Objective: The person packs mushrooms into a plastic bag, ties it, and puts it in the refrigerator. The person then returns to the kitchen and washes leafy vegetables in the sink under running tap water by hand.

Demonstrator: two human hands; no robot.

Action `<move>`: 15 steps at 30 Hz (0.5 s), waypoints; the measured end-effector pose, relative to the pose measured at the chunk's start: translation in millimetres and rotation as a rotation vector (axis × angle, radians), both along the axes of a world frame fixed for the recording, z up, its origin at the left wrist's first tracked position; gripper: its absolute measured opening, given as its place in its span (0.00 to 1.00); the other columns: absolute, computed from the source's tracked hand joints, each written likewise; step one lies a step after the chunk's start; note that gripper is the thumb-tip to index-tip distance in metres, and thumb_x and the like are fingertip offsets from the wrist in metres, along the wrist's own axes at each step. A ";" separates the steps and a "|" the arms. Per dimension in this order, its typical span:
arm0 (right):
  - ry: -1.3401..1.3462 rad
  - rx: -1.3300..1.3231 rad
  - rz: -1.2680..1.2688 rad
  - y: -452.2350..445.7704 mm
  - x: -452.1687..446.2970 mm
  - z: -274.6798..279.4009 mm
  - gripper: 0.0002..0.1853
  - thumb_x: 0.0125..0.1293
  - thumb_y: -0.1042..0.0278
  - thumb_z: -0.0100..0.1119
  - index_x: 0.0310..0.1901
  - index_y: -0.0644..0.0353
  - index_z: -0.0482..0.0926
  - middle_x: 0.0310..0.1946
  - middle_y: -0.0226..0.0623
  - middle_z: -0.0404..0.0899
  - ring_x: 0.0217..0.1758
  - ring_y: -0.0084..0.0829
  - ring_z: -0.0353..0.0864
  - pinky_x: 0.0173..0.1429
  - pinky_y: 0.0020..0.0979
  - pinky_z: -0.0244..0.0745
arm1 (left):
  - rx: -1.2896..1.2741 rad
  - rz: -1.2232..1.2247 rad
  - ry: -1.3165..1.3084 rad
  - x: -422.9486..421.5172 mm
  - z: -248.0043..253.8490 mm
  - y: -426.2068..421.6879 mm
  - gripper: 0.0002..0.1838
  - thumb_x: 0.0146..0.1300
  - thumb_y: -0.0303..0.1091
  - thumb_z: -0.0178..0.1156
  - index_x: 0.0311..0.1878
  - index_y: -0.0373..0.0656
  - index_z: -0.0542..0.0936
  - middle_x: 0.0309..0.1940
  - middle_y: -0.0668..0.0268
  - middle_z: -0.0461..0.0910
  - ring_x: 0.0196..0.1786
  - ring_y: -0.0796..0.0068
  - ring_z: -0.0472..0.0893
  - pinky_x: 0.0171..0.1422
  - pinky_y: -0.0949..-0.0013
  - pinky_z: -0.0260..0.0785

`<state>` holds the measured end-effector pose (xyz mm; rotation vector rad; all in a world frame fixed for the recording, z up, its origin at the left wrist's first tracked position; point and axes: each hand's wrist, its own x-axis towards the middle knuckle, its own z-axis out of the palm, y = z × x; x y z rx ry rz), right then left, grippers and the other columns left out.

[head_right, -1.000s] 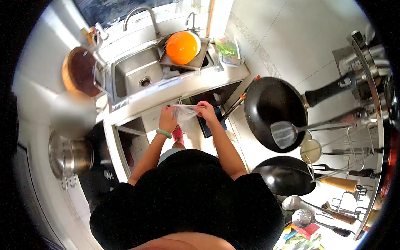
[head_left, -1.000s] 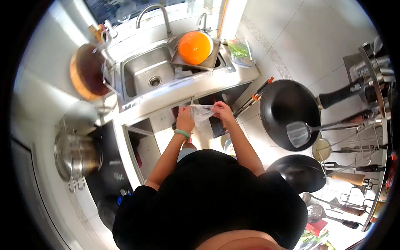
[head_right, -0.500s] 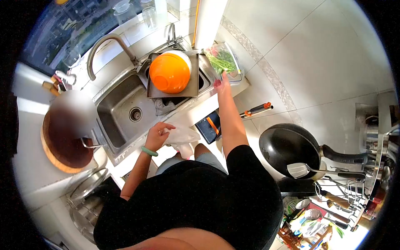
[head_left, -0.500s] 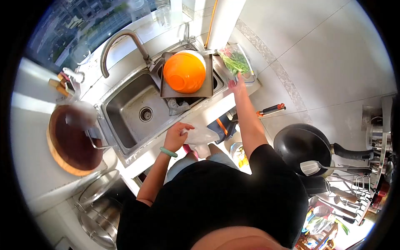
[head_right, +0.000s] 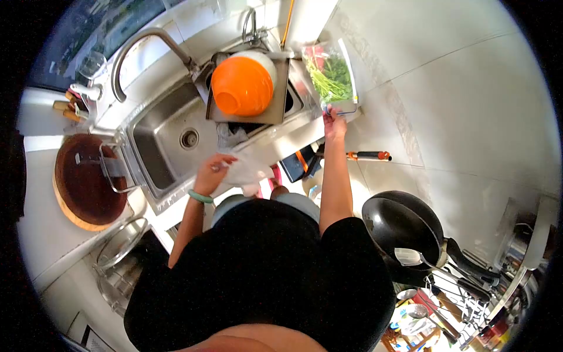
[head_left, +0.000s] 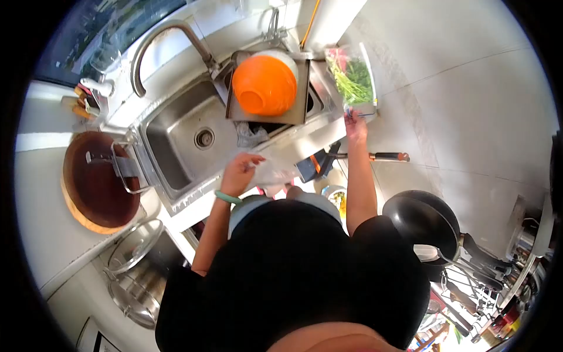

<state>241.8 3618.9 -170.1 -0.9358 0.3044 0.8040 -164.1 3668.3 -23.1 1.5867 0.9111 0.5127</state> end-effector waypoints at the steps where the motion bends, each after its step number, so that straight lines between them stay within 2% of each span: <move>1: -0.003 0.026 0.029 -11.5 0.5 2.0 0.11 0.60 0.79 0.53 0.44 0.58 0.69 0.34 0.38 0.78 0.37 0.34 0.79 0.42 0.35 0.77 | -0.040 0.031 0.001 -7.9 2.7 3.5 0.18 0.47 0.15 0.50 0.40 0.41 0.81 0.32 0.65 0.75 0.36 0.77 0.73 0.38 0.77 0.63; 3: -0.025 0.038 0.111 -37.1 -6.4 15.6 0.13 0.60 0.79 0.53 0.47 0.58 0.69 0.35 0.38 0.78 0.37 0.34 0.79 0.42 0.35 0.77 | 0.047 0.061 0.056 -30.1 15.9 13.3 0.19 0.47 0.15 0.49 0.41 0.42 0.82 0.32 0.66 0.74 0.35 0.78 0.71 0.37 0.78 0.62; 4: -0.020 0.019 0.133 -50.2 -14.2 22.4 0.15 0.60 0.79 0.53 0.49 0.59 0.69 0.35 0.39 0.78 0.36 0.33 0.79 0.41 0.34 0.77 | -0.002 0.117 0.100 -41.6 23.2 17.9 0.20 0.46 0.15 0.50 0.41 0.43 0.82 0.32 0.66 0.73 0.32 0.80 0.69 0.36 0.79 0.61; 7: -0.101 -0.176 0.253 -86.9 -51.0 59.0 0.16 0.59 0.78 0.54 0.50 0.60 0.68 0.34 0.38 0.78 0.35 0.31 0.79 0.41 0.34 0.78 | 0.139 0.218 0.202 -79.0 49.7 32.9 0.20 0.46 0.16 0.51 0.42 0.44 0.82 0.32 0.71 0.75 0.26 0.83 0.66 0.34 0.80 0.61; 9: -0.120 -0.226 0.354 -113.0 -73.8 57.6 0.15 0.59 0.77 0.53 0.49 0.60 0.69 0.34 0.38 0.78 0.35 0.31 0.79 0.41 0.33 0.78 | 0.197 0.307 0.131 -105.1 55.5 42.2 0.18 0.49 0.18 0.54 0.44 0.41 0.81 0.36 0.71 0.75 0.27 0.87 0.64 0.35 0.83 0.59; 11: -0.165 -0.285 0.485 -126.8 -101.3 66.1 0.14 0.59 0.76 0.54 0.47 0.61 0.69 0.33 0.36 0.77 0.35 0.30 0.79 0.39 0.30 0.78 | 0.214 0.407 0.076 -119.8 69.6 47.9 0.16 0.54 0.21 0.57 0.47 0.41 0.80 0.36 0.70 0.74 0.28 0.86 0.65 0.35 0.83 0.59; 15: -0.217 -0.426 0.783 -128.9 -130.6 43.1 0.12 0.59 0.77 0.54 0.45 0.61 0.71 0.33 0.35 0.77 0.34 0.31 0.80 0.37 0.32 0.78 | 0.444 0.533 0.246 -130.1 88.9 54.3 0.15 0.55 0.25 0.59 0.48 0.42 0.80 0.36 0.68 0.73 0.30 0.83 0.68 0.36 0.81 0.62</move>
